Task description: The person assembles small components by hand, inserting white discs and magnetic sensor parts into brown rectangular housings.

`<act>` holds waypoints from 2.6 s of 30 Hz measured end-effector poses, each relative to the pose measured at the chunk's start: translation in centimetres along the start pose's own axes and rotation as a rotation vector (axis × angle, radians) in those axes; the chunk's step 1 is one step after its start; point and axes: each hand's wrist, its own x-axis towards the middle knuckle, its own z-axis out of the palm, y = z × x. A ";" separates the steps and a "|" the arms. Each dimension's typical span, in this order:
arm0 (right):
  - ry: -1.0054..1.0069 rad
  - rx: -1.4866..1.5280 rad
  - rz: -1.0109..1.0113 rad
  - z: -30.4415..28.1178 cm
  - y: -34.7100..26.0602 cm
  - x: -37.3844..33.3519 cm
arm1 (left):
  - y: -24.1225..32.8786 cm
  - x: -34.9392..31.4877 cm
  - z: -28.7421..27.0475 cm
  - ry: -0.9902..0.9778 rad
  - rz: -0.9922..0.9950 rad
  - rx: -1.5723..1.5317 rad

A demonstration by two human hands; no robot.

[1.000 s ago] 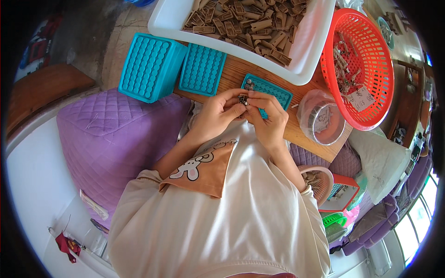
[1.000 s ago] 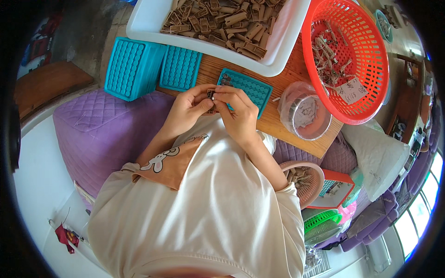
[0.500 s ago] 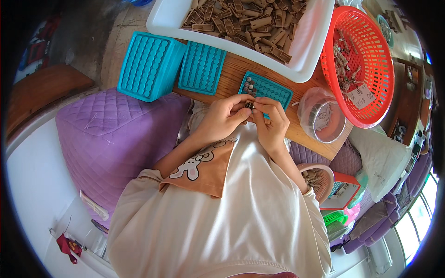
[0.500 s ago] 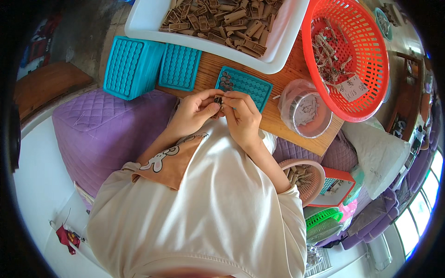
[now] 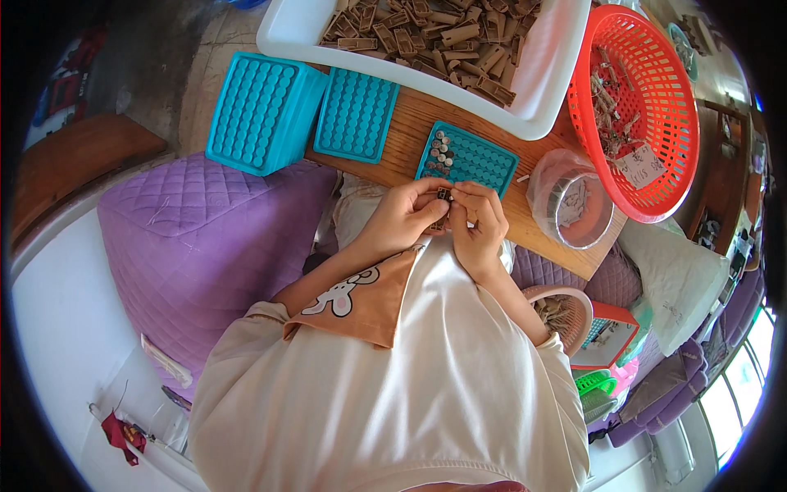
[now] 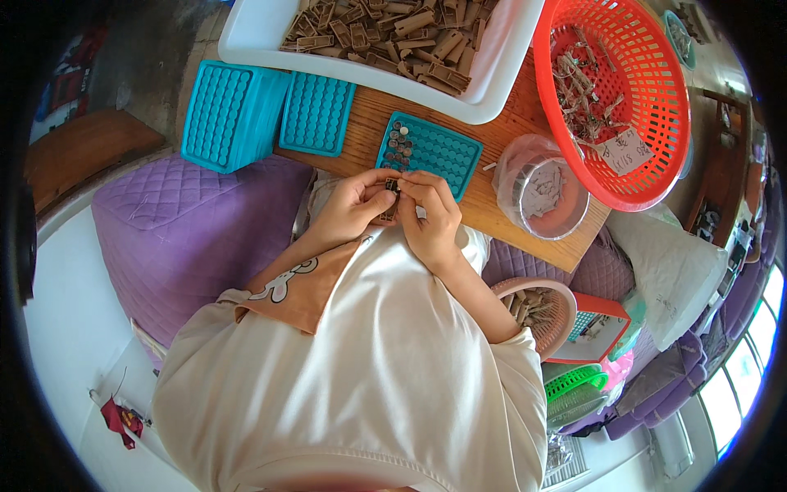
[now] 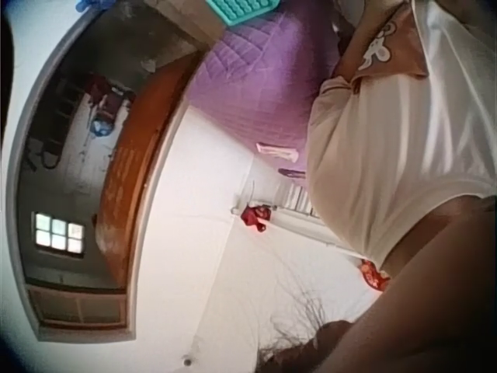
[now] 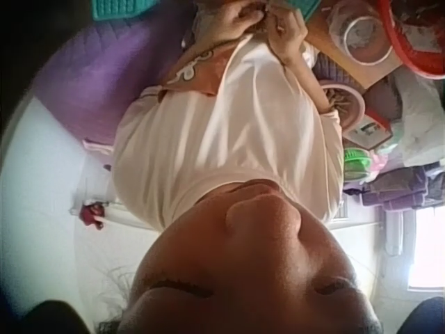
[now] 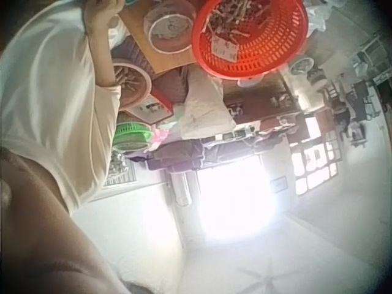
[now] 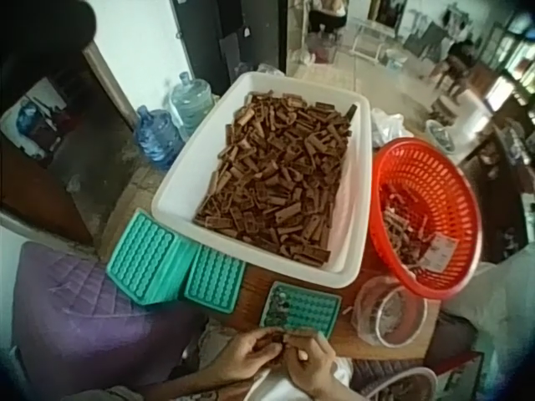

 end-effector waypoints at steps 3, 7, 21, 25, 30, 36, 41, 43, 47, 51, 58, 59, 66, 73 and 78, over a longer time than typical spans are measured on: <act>0.002 0.001 -0.002 0.1 0.0 0.0 | -0.1 0.1 0.1 0.004 -0.011 0.017; 0.025 0.070 0.112 0.2 -0.5 -0.2 | -0.3 0.1 0.3 0.024 0.032 0.028; 0.084 0.100 0.033 0.2 0.3 -0.5 | -0.2 0.4 0.6 0.008 0.129 0.070; 0.161 0.142 0.003 0.3 0.6 -0.8 | 0.0 0.4 1.1 0.011 0.176 0.045; 0.157 0.127 -0.005 0.1 0.3 -1.0 | -0.1 0.2 1.1 0.035 0.231 0.085; 0.147 0.074 -0.063 -0.1 -0.2 -0.9 | 0.0 0.0 0.9 0.035 0.289 0.247; 0.142 0.043 -0.067 -0.3 -0.2 -0.9 | 0.3 -0.2 0.9 0.014 0.261 0.344; 0.090 0.030 -0.061 -0.4 -0.3 -0.7 | 0.3 -0.3 0.9 0.023 0.230 0.334; 0.039 0.022 -0.005 -0.4 -0.4 -0.4 | 0.0 0.0 0.8 0.102 0.328 0.375; -0.080 0.341 0.344 -0.9 -0.3 -0.2 | 0.4 0.0 0.3 0.045 0.251 0.333; -0.148 0.353 0.498 -0.6 3.3 1.3 | 1.3 0.3 -1.9 -0.062 0.076 0.034; -0.155 0.105 0.486 -0.5 3.5 1.7 | 1.5 0.3 -2.1 -0.020 0.062 0.067; -0.174 -0.382 0.023 1.2 3.9 3.9 | 2.3 0.2 -1.9 0.100 0.134 -0.013; -0.151 -0.078 0.274 0.6 1.5 4.4 | 3.1 -0.1 -1.8 0.124 0.152 -0.060; 0.043 0.356 0.338 0.0 -2.8 4.2 | 2.5 0.2 -1.3 0.070 0.201 -0.045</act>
